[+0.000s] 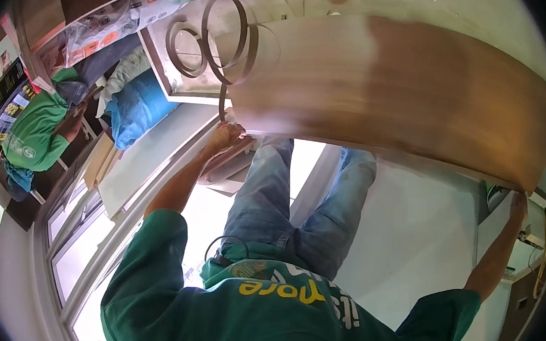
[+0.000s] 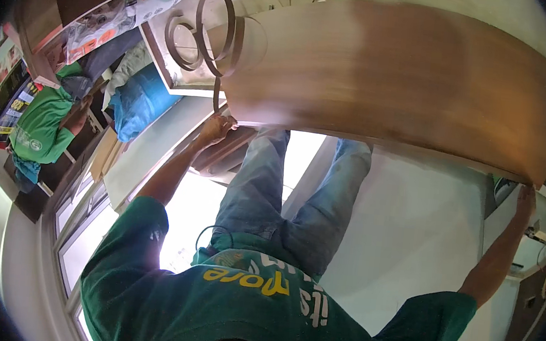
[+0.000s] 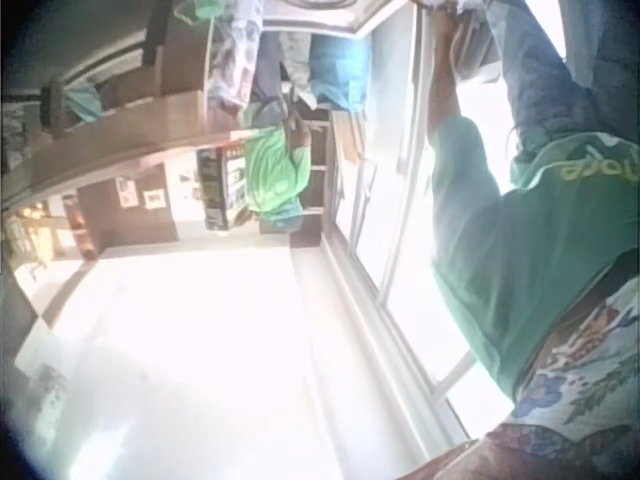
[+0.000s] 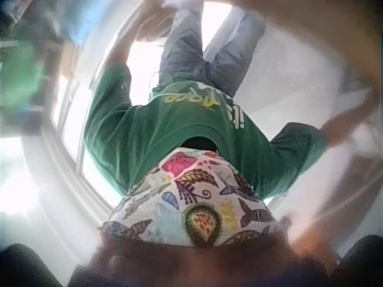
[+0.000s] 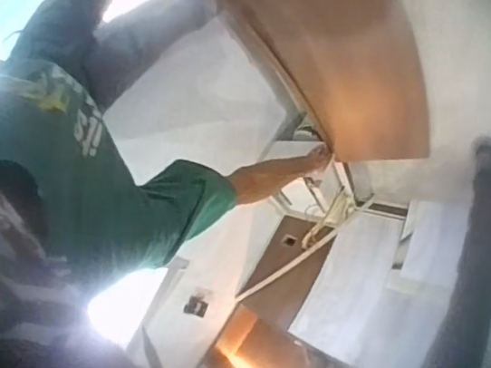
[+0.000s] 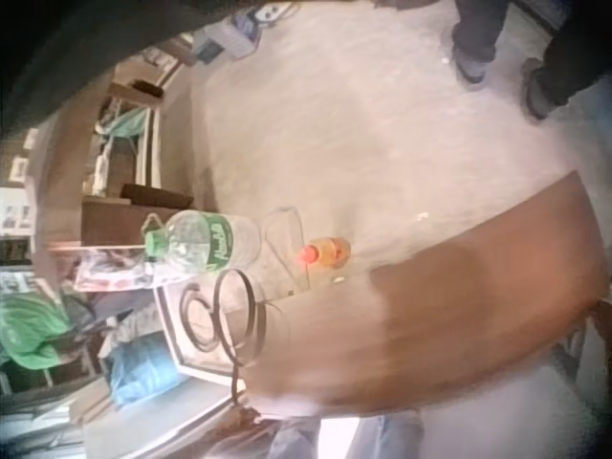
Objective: The person measures and cuts a strip of brown edge banding using scissors, then wipes the surface of a white cabinet panel. They apply adhesive from a bottle along the edge of the panel and press the cut edge banding strip onto the adhesive to attach it.
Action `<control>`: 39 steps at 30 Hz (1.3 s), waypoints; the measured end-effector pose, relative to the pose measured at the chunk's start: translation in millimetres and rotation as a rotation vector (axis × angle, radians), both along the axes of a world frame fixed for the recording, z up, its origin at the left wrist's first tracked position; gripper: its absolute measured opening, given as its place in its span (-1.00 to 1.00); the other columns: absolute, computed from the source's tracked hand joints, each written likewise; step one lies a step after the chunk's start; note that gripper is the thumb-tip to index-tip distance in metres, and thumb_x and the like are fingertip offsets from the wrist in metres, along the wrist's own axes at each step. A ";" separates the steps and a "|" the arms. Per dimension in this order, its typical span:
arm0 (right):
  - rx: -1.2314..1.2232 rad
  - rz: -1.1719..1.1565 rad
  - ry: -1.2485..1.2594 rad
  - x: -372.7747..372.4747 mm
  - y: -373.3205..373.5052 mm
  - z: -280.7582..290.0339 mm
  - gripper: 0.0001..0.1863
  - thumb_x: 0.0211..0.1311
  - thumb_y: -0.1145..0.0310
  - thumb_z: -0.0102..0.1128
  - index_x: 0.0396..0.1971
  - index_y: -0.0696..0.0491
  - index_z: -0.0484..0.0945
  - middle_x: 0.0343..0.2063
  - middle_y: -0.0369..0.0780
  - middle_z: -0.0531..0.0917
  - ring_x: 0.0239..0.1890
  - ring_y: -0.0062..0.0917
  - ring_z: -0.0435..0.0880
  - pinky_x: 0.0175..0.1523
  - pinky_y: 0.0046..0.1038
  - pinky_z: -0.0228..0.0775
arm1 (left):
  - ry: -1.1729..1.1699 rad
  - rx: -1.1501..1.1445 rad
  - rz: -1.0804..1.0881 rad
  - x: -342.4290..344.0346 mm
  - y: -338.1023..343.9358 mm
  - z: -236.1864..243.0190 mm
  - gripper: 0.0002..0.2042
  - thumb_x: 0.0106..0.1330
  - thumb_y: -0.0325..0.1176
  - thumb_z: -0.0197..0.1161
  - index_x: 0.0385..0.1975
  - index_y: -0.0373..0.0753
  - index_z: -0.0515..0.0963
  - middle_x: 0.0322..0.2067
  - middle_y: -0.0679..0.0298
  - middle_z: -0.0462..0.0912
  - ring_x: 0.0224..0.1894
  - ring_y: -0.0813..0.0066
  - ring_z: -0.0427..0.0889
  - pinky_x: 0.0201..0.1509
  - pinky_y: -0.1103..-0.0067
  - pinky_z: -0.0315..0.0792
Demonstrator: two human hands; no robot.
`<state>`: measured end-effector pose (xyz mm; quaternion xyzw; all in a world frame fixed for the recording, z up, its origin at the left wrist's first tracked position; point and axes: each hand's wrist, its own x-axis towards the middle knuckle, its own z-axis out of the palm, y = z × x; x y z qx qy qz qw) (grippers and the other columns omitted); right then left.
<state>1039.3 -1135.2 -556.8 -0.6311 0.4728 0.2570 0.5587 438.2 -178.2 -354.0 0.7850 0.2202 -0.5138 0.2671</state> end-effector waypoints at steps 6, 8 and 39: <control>0.042 0.015 -0.034 1.7 -14.7 -7.5 -0.51 0.41 0.26 -0.06 0.28 0.10 0.26 0.19 -0.19 0.43 0.26 -0.34 0.36 0.36 -0.38 0.12 | 0.160 -0.016 0.336 -24.2 34.9 -17.7 -0.76 0.41 -0.35 -0.05 -0.25 -0.31 0.56 -0.31 0.15 0.70 -0.23 0.33 0.71 -0.11 0.47 0.56; 0.026 0.087 -0.018 2.1 -21.4 -7.4 -0.53 0.42 0.27 -0.09 0.26 0.11 0.28 0.17 -0.17 0.46 0.24 -0.34 0.39 0.33 -0.39 0.17 | 0.224 -0.080 0.407 -29.0 41.9 -28.3 -0.74 0.44 -0.30 -0.03 -0.26 -0.36 0.54 -0.34 0.10 0.71 -0.23 0.32 0.72 -0.07 0.43 0.57; 0.197 0.180 0.028 5.7 -84.6 -27.3 -0.62 0.43 0.29 -0.09 0.08 0.24 0.42 -0.06 -0.20 0.54 -0.02 -0.50 0.51 0.10 -0.53 0.46 | 0.123 -0.058 0.252 -41.7 54.0 -55.6 -0.89 0.27 -0.47 0.12 -0.34 -0.33 0.58 -0.43 0.08 0.66 -0.33 0.25 0.67 -0.26 0.40 0.51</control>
